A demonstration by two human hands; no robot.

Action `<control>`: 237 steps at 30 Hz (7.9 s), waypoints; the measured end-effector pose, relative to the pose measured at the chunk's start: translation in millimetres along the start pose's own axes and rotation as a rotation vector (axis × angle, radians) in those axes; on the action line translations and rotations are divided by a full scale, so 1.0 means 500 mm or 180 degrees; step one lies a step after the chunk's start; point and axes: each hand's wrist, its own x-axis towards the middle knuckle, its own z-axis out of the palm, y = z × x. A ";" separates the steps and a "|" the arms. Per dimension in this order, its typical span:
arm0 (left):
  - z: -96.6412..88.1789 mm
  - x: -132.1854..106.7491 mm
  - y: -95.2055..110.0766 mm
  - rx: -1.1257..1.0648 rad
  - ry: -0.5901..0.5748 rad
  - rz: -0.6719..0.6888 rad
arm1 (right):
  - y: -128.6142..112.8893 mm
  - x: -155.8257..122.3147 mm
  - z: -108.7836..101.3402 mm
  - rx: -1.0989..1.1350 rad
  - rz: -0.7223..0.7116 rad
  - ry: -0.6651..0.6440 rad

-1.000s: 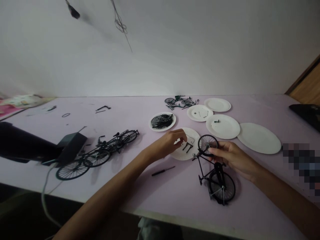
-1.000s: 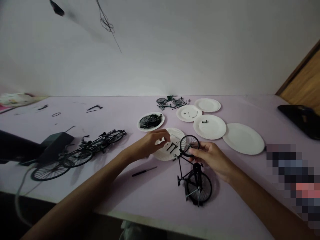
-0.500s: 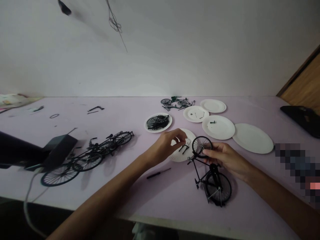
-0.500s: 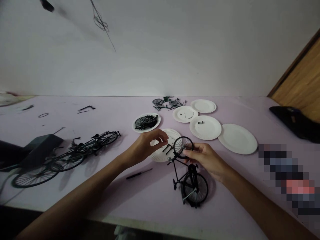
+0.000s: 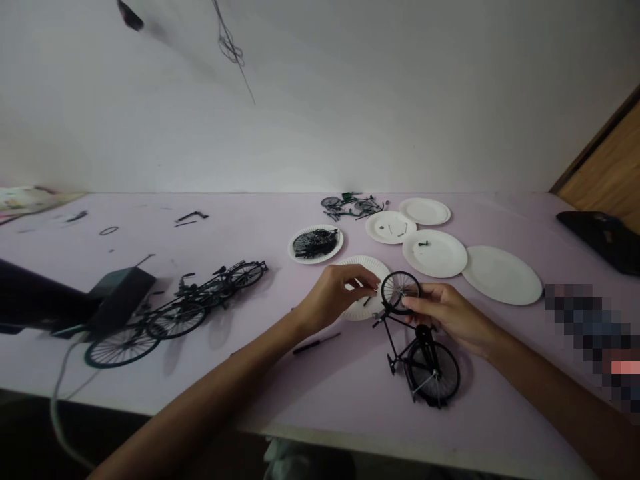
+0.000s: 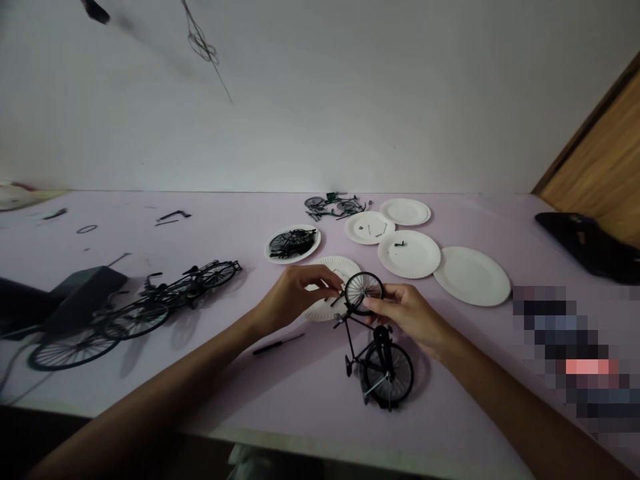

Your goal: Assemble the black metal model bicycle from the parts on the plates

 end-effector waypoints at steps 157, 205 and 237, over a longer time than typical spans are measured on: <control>0.028 -0.011 -0.005 0.0999 -0.0305 0.1440 | -0.012 -0.009 0.002 -0.0673 0.0243 -0.0610; 0.019 -0.018 0.029 0.3188 0.0025 0.3010 | 0.006 -0.004 0.003 -0.0637 0.0197 -0.0535; 0.029 -0.024 0.048 0.2771 -0.0572 0.2873 | 0.002 -0.003 0.005 -0.0562 0.0208 -0.0581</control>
